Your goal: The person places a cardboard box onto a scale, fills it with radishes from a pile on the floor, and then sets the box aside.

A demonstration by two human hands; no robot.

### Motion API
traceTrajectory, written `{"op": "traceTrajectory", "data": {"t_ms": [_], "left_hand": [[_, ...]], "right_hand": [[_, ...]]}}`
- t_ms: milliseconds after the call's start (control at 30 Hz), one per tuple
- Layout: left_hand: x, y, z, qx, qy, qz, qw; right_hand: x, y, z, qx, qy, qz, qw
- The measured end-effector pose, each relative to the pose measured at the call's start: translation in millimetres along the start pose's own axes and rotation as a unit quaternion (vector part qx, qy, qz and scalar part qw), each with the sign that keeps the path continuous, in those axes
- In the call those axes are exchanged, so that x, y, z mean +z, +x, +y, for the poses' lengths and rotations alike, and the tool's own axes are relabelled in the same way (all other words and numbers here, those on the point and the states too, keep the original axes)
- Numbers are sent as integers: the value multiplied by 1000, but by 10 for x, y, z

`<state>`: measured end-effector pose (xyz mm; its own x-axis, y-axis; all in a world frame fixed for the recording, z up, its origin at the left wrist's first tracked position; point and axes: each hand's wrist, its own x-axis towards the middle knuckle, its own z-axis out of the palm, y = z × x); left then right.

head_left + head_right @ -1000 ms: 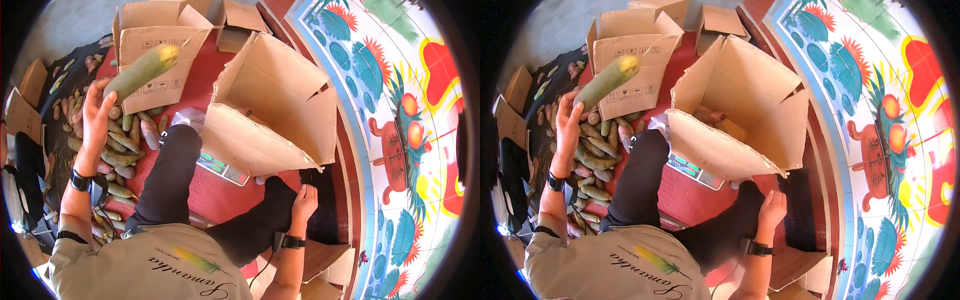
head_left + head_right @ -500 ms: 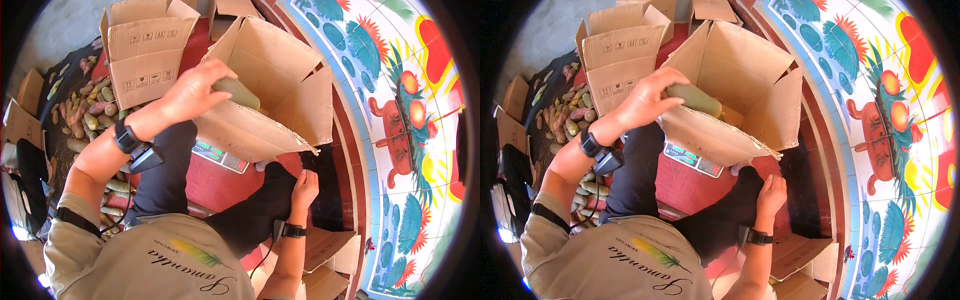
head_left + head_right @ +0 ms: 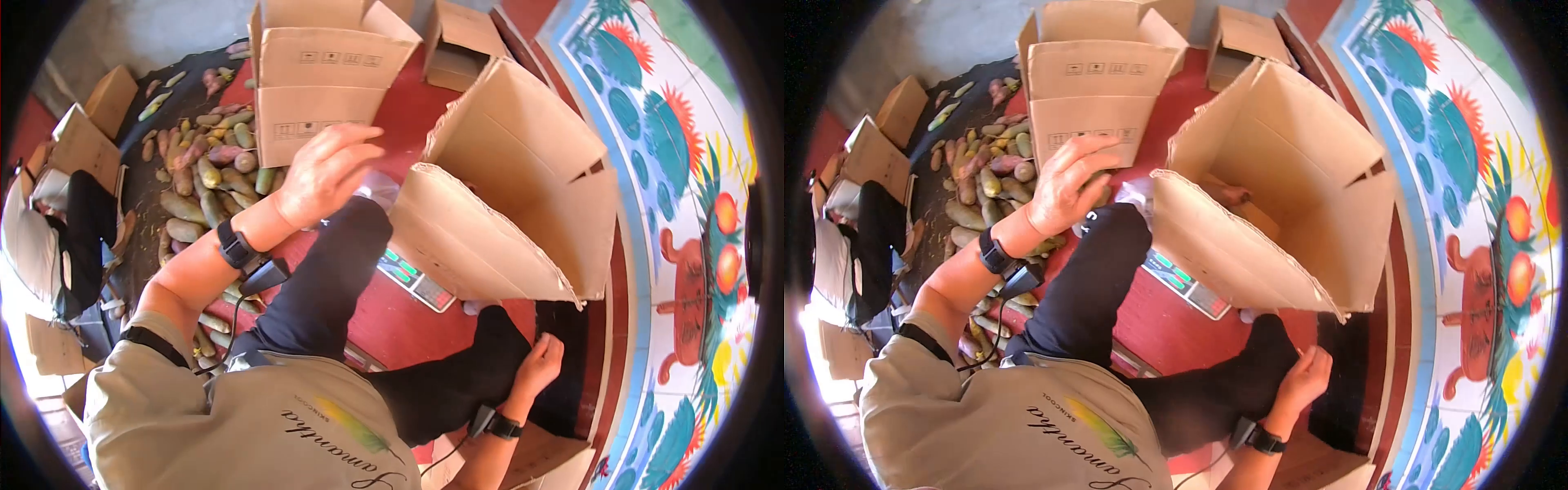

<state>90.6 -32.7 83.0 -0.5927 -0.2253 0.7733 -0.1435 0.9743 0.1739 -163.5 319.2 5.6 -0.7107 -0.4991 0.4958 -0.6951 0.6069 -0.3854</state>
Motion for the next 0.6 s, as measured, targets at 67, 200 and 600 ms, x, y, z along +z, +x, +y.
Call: {"op": "traceTrajectory", "data": {"t_ms": [67,200,600], "left_hand": [[-98,-357,-241,-87,29,-8,996],[-201,-1192,-704,-258,75,12,963],[180,-3592,-989,-599,72,-190,775]], "right_hand": [[-10,3,-7,-12,-1,-2,1000],[-3,32,-28,-24,-13,-6,1000],[21,44,-42,-43,-31,-28,998]]}}
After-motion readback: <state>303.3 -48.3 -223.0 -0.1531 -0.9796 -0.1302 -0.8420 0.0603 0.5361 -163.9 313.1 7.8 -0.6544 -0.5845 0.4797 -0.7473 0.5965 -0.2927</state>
